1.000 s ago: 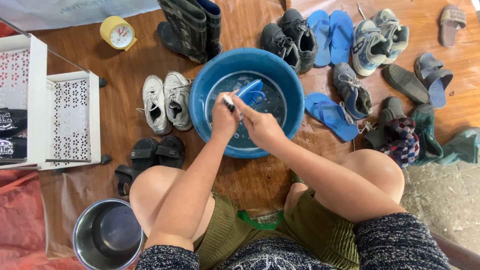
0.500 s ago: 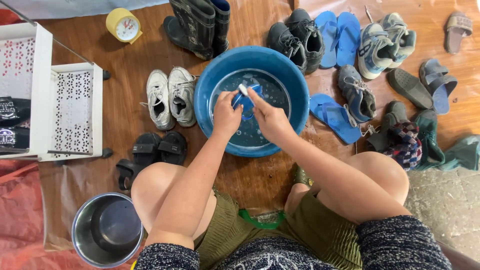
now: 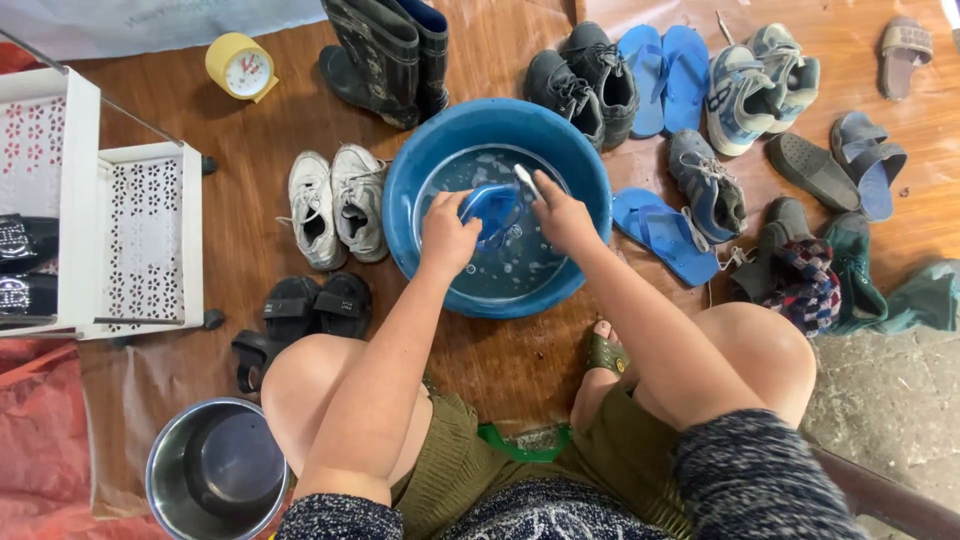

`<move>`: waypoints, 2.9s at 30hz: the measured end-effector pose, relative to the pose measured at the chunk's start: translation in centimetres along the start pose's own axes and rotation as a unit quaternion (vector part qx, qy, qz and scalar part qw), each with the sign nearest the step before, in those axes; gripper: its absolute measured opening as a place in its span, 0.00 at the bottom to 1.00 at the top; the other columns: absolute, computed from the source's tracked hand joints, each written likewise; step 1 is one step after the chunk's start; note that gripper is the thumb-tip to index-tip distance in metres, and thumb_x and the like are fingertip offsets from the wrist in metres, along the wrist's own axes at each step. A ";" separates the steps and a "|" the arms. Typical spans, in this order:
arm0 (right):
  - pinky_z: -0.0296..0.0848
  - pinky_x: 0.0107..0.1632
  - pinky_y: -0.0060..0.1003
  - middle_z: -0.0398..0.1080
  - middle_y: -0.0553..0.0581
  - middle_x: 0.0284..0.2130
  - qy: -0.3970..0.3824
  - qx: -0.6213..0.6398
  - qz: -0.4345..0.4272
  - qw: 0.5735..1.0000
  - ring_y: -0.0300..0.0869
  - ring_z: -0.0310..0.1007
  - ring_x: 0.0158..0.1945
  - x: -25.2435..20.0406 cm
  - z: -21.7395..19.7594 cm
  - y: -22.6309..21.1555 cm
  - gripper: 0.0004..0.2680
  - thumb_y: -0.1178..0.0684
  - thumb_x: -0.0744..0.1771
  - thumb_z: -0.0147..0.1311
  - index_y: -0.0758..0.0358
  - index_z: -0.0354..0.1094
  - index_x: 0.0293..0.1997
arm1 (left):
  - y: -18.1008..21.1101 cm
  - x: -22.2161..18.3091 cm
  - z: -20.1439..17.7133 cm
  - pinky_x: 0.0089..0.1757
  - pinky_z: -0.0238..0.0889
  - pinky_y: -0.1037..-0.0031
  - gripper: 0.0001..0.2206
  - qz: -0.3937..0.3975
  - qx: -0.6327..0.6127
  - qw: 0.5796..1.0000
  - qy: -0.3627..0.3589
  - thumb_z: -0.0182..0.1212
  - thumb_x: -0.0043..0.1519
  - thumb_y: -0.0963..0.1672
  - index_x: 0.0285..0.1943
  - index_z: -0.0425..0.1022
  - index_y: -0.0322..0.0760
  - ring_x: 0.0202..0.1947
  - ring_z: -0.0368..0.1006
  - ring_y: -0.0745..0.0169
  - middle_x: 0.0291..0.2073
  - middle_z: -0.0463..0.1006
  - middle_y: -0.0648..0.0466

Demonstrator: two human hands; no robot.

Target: Cleaning a blue flip-flop by scrubbing it with a toothbrush in a basin of soapy water.

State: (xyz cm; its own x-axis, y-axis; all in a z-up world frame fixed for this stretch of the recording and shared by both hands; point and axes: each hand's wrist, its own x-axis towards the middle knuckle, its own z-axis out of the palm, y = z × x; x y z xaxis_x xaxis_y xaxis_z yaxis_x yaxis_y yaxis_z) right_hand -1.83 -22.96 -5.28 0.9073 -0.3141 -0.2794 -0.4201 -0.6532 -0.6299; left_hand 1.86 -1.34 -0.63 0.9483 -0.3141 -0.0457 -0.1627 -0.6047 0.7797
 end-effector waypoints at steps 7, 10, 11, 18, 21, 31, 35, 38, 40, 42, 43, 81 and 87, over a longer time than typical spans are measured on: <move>0.77 0.50 0.50 0.80 0.53 0.38 0.047 0.018 0.094 0.994 0.50 0.80 0.48 5.3 7.7 7.1 0.09 0.45 0.67 0.56 0.42 0.77 0.51 | -4.1 3.0 0.9 0.52 0.70 0.44 0.27 -0.202 -0.149 0.968 0.012 0.68 0.61 0.49 0.66 0.64 0.35 0.63 0.67 0.32 0.61 0.68 0.34; 0.77 0.51 0.51 0.79 0.56 0.40 0.020 0.119 0.127 0.985 0.53 0.79 0.49 4.4 9.5 8.5 0.09 0.46 0.69 0.52 0.47 0.77 0.52 | -5.2 3.3 2.1 0.48 0.72 0.38 0.30 -0.308 -0.251 0.914 0.076 0.62 0.65 0.53 0.69 0.60 0.32 0.64 0.64 0.25 0.65 0.63 0.30; 0.77 0.50 0.57 0.75 0.61 0.47 0.001 0.238 0.176 0.955 0.56 0.76 0.53 3.5 8.8 7.7 0.11 0.47 0.70 0.48 0.52 0.72 0.56 | -5.7 3.5 2.7 0.47 0.72 0.36 0.29 -0.333 -0.272 0.897 0.099 0.60 0.66 0.52 0.70 0.60 0.29 0.65 0.62 0.24 0.66 0.61 0.30; 0.74 0.59 0.58 0.76 0.68 0.50 -0.009 0.009 0.160 0.987 0.59 0.75 0.58 8.0 15.6 16.3 0.15 0.45 0.70 0.45 0.56 0.71 0.62 | -10.3 4.2 7.3 0.50 0.68 0.31 0.32 -0.456 -0.400 0.784 0.134 0.60 0.67 0.52 0.76 0.55 0.32 0.71 0.52 0.24 0.74 0.47 0.36; 0.75 0.58 0.54 0.77 0.62 0.51 -0.054 -0.015 0.191 0.980 0.55 0.76 0.58 8.1 17.2 18.7 0.15 0.44 0.69 0.50 0.51 0.72 0.61 | -14.9 4.2 9.5 0.49 0.68 0.29 0.31 -0.490 -0.389 0.769 0.130 0.62 0.67 0.50 0.76 0.57 0.35 0.70 0.54 0.26 0.74 0.50 0.38; 0.77 0.52 0.56 0.78 0.68 0.46 -0.081 -0.114 0.217 0.966 0.61 0.78 0.53 6.3 14.4 13.5 0.15 0.54 0.69 0.45 0.51 0.74 0.60 | -23.4 5.2 15.6 0.58 0.67 0.47 0.26 -0.436 0.030 0.899 0.014 0.63 0.65 0.51 0.67 0.66 0.33 0.66 0.66 0.39 0.65 0.70 0.39; 0.73 0.60 0.56 0.71 0.72 0.54 -0.055 -0.123 0.210 0.968 0.63 0.72 0.60 5.2 10.0 8.3 0.17 0.59 0.70 0.42 0.52 0.67 0.68 | -21.6 6.0 15.3 0.50 0.73 0.45 0.26 -0.457 0.094 0.880 -0.086 0.57 0.67 0.53 0.69 0.65 0.36 0.58 0.73 0.38 0.59 0.73 0.39; 0.72 0.62 0.55 0.67 0.74 0.58 -0.031 -0.114 0.200 0.973 0.64 0.69 0.62 5.4 10.3 8.3 0.19 0.62 0.70 0.41 0.53 0.64 0.71 | -21.7 6.4 16.3 0.47 0.74 0.46 0.24 -0.459 0.091 0.879 -0.098 0.55 0.69 0.50 0.71 0.61 0.36 0.55 0.75 0.36 0.57 0.72 0.37; 0.72 0.63 0.54 0.66 0.73 0.59 -0.023 -0.117 0.195 0.973 0.64 0.69 0.62 5.7 10.5 8.6 0.19 0.62 0.71 0.41 0.53 0.63 0.71 | -22.1 6.5 16.9 0.46 0.74 0.46 0.24 -0.464 0.094 0.876 -0.097 0.55 0.68 0.50 0.70 0.60 0.37 0.53 0.75 0.34 0.56 0.72 0.37; 0.72 0.62 0.56 0.66 0.74 0.58 -0.013 -0.079 0.196 0.977 0.65 0.70 0.61 5.6 10.3 8.3 0.19 0.63 0.71 0.39 0.57 0.62 0.71 | -21.8 6.4 16.5 0.43 0.76 0.50 0.22 -0.470 0.072 0.877 -0.071 0.56 0.67 0.47 0.69 0.61 0.39 0.49 0.78 0.38 0.53 0.73 0.39; 0.72 0.62 0.56 0.66 0.74 0.58 -0.012 -0.079 0.196 0.977 0.65 0.70 0.61 5.8 10.5 8.7 0.19 0.63 0.71 0.39 0.57 0.62 0.71 | -21.2 6.5 16.1 0.43 0.76 0.50 0.22 -0.470 0.072 0.877 -0.070 0.56 0.67 0.47 0.69 0.61 0.39 0.49 0.78 0.38 0.53 0.73 0.39; 0.76 0.53 0.59 0.72 0.72 0.50 -0.093 -0.210 -0.186 0.955 0.65 0.76 0.53 -7.3 -9.0 -12.2 0.22 0.64 0.69 0.38 0.55 0.54 0.73 | 6.8 0.3 -5.4 0.58 0.66 0.49 0.24 -0.086 0.121 0.980 -0.131 0.53 0.66 0.48 0.69 0.68 0.29 0.64 0.66 0.36 0.60 0.73 0.36; 0.81 0.43 0.48 0.70 0.72 0.53 -0.127 -0.212 -0.163 0.955 0.59 0.79 0.48 -9.1 -9.9 -12.8 0.21 0.61 0.71 0.40 0.49 0.50 0.76 | 5.4 0.2 -5.5 0.55 0.69 0.56 0.24 -0.076 0.074 0.986 -0.132 0.59 0.64 0.50 0.68 0.71 0.37 0.60 0.72 0.41 0.56 0.78 0.42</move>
State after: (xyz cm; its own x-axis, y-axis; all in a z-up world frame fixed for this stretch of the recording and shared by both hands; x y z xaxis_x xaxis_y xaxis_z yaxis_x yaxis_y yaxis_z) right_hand -4.84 -18.58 12.49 0.9428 0.0956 -0.3194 -0.0341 -0.9254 -0.3775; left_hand 2.72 -0.66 6.95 0.8640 -0.3793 -0.3311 -0.0810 -0.7538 0.6521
